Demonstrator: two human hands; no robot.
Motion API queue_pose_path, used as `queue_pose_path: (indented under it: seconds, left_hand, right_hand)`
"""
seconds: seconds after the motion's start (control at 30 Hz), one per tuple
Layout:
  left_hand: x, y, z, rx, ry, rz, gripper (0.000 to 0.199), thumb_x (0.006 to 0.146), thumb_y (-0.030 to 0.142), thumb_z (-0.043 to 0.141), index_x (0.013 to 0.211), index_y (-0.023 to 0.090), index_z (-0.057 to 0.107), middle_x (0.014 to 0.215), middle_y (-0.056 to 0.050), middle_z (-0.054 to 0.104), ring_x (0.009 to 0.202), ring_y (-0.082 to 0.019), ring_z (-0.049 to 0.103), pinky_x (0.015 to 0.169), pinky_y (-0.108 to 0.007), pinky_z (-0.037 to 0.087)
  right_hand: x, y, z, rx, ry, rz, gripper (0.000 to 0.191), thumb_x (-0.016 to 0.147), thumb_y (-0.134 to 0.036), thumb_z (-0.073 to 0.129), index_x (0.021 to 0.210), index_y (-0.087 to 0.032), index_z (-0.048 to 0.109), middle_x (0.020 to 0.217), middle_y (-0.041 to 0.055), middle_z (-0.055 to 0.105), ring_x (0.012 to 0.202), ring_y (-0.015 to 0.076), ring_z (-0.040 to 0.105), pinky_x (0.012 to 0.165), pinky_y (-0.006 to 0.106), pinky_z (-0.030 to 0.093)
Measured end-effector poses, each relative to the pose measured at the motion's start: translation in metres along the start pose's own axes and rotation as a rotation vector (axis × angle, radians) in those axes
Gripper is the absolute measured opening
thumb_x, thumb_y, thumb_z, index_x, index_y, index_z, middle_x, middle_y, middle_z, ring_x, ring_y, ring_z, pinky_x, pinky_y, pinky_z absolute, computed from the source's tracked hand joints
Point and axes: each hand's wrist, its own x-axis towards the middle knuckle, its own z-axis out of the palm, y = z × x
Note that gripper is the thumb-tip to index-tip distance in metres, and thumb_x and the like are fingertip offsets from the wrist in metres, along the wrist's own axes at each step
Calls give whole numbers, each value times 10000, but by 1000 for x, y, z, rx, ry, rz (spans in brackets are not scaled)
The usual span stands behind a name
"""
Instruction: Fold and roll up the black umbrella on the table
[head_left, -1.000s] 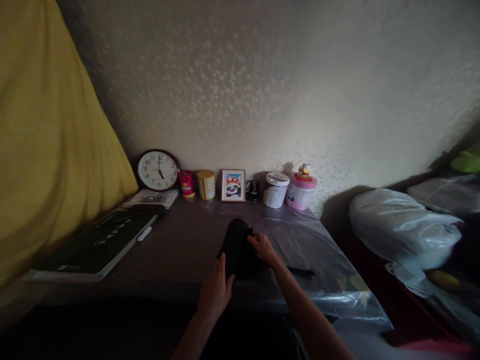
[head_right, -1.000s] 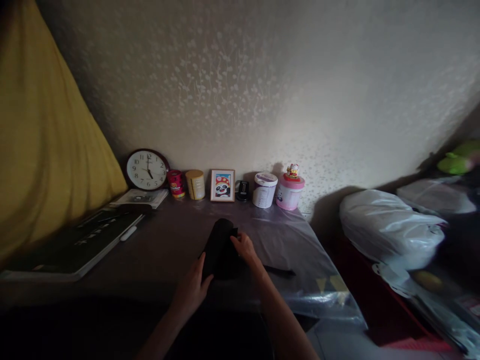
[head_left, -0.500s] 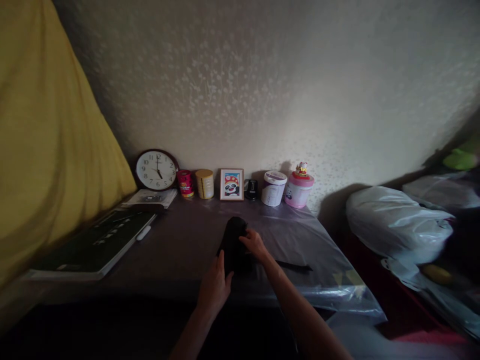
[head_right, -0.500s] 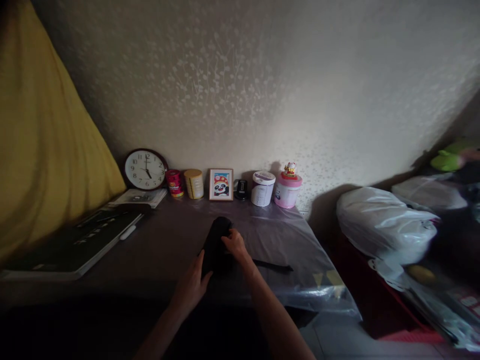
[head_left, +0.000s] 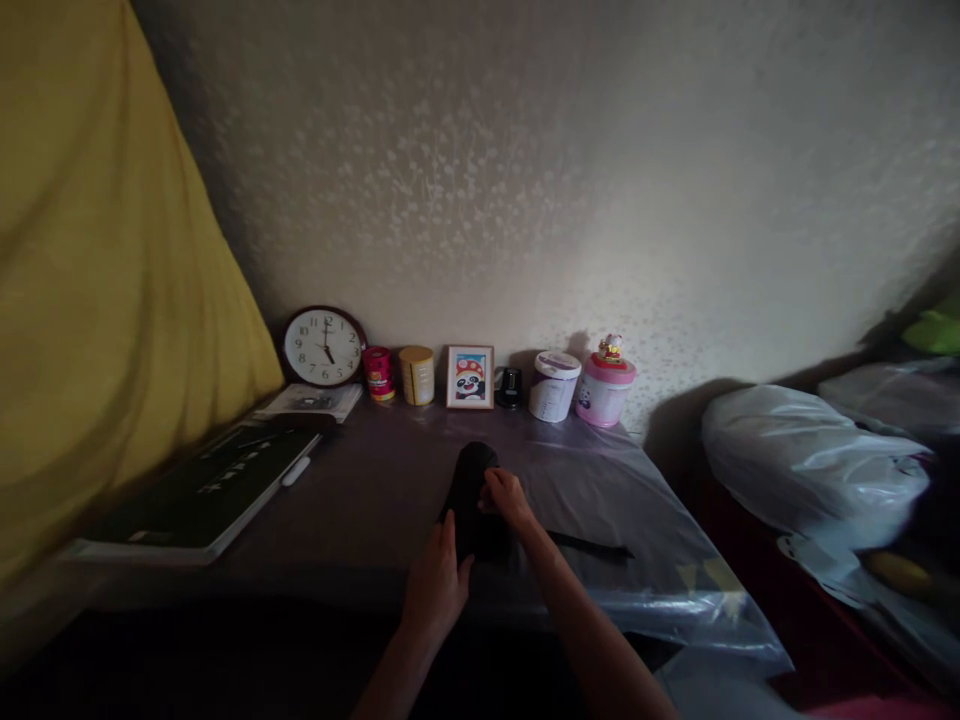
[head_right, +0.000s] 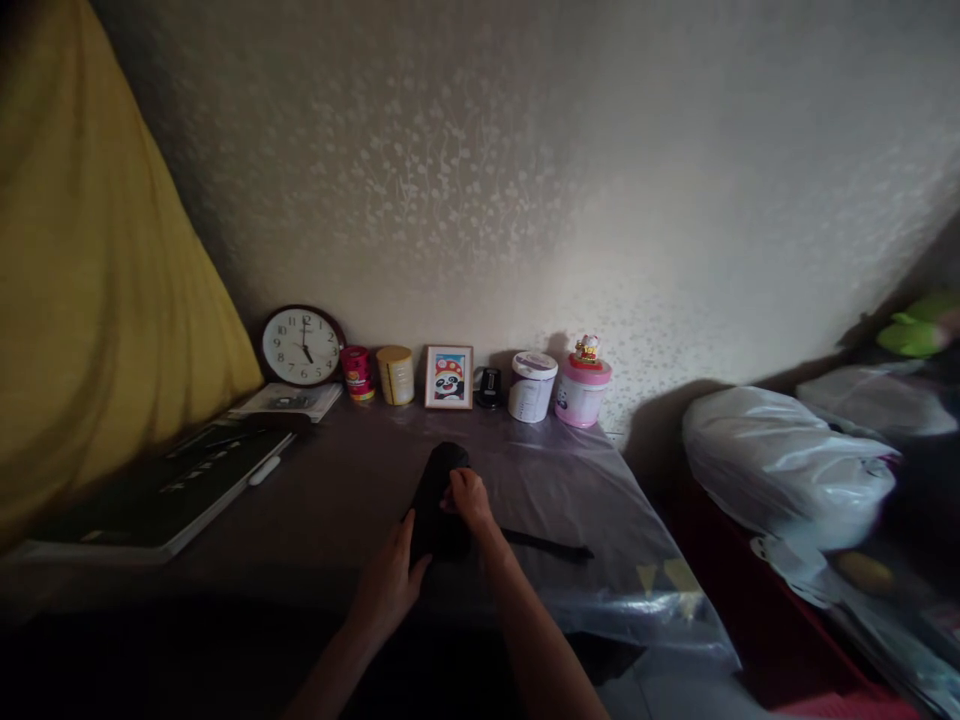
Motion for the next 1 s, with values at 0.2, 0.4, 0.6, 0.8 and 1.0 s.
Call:
queue_pose_path:
  seconds: [0.2,0.4,0.6,0.8,1.0]
  left_hand:
    - [0,2,-1,17,-17,-27,574,834,228,360,1357,28,236,1307,-207,467,1173,-244,496,932,-348,419]
    - [1,4,-3,15,-31,-38,582,826,231,360,1357,26,240,1326,-216,450,1204,-252,468,936,-362,418]
    - [1,5,-3,8,-42,-46,597,819,233,352,1363,20,225,1333,-215,441,1197,-249,475,939,-358,413]
    - [2,4,0,-5,-42,-51,604,799,210,354,1370,55,229,1351,-182,436,1200,-241,470,955,-364,400]
    - [2,4,2,-2,-44,-62,611,799,196,375,1372,41,232,1364,-185,421,1219,-234,450,975,-350,386]
  right_hand:
    - [2,3,-2,38,11,20,341,828,-198,399,1124,-137,557,661,-9,607,480,79,593,458,179,492]
    - [6,7,-6,-30,81,-18,331,787,-202,447,1050,-124,630,692,26,646,567,122,623,531,233,510]
    - [10,11,-11,-125,179,-135,260,737,-189,483,904,-175,681,975,55,680,963,188,607,890,315,441]
    - [15,12,-8,-183,233,-114,272,759,-233,487,964,-156,648,973,82,682,935,199,623,823,291,462]
    - [20,10,0,-259,251,-41,388,832,-304,411,1113,-97,578,1100,157,641,1044,233,592,859,311,445]
